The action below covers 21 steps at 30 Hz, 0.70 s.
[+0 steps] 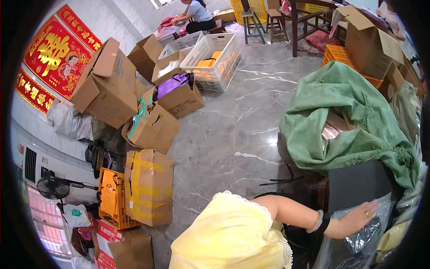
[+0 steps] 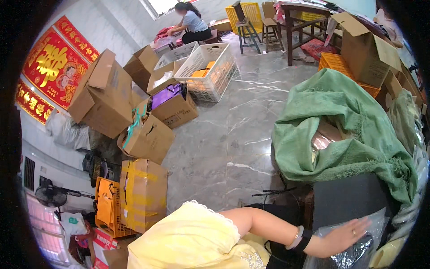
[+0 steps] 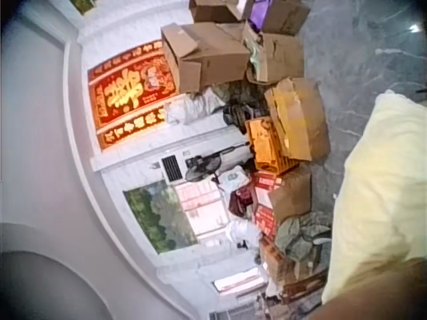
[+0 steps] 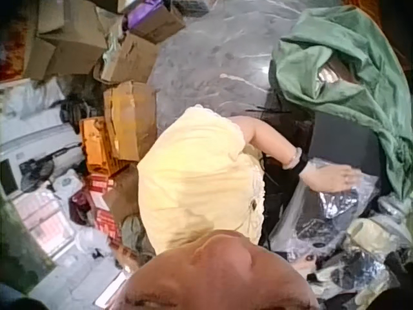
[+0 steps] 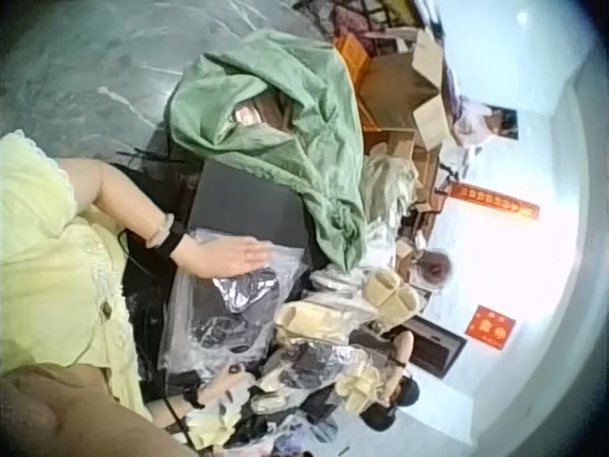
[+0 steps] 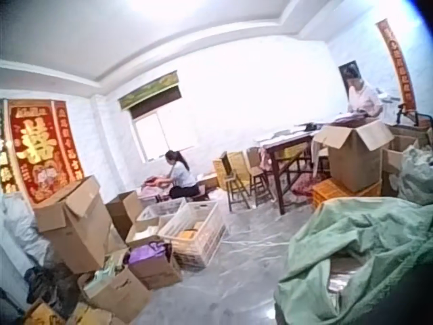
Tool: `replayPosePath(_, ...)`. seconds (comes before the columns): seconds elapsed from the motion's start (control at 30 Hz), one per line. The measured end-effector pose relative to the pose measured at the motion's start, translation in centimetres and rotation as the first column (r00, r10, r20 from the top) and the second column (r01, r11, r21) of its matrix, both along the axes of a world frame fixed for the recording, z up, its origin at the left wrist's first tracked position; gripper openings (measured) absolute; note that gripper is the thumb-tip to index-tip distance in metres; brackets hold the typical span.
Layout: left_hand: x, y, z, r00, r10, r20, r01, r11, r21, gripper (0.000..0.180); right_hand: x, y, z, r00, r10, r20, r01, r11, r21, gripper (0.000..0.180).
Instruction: Sorting, inspecting, and packaging various colored slippers into plastic bags in a production environment.
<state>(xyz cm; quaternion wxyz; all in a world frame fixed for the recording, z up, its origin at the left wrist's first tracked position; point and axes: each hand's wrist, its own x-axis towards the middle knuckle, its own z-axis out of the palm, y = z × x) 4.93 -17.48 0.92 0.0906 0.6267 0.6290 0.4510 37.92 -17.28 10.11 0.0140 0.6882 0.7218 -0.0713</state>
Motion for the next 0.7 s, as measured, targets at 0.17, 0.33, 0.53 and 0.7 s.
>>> replayPosePath(0.17,-0.3,-2.6,-0.1,0.934,-0.290,0.210,0.308,0.949,-0.062,0.073,1.1,0.9,-0.5,0.974,-0.090,-0.206,0.031,0.961,-0.274,0.045)
replayPosePath(0.33,-1.6,-3.4,1.1,0.902,-0.350,0.251,0.379,0.922,-0.076,0.073,3.4,-0.2,-1.0,0.910,-0.271,-0.314,0.075,0.853,-0.516,0.043)
replayPosePath(0.53,-1.5,-3.7,0.5,0.937,-0.296,0.186,0.323,0.936,-0.139,0.073,6.0,-0.1,-2.1,0.878,-0.333,-0.344,0.053,0.782,-0.621,0.039)
replayPosePath(0.7,-1.6,-3.9,1.0,0.949,-0.264,0.172,0.292,0.942,-0.165,0.070,1.0,-3.2,0.2,0.869,-0.285,-0.404,0.125,0.917,-0.378,0.032)
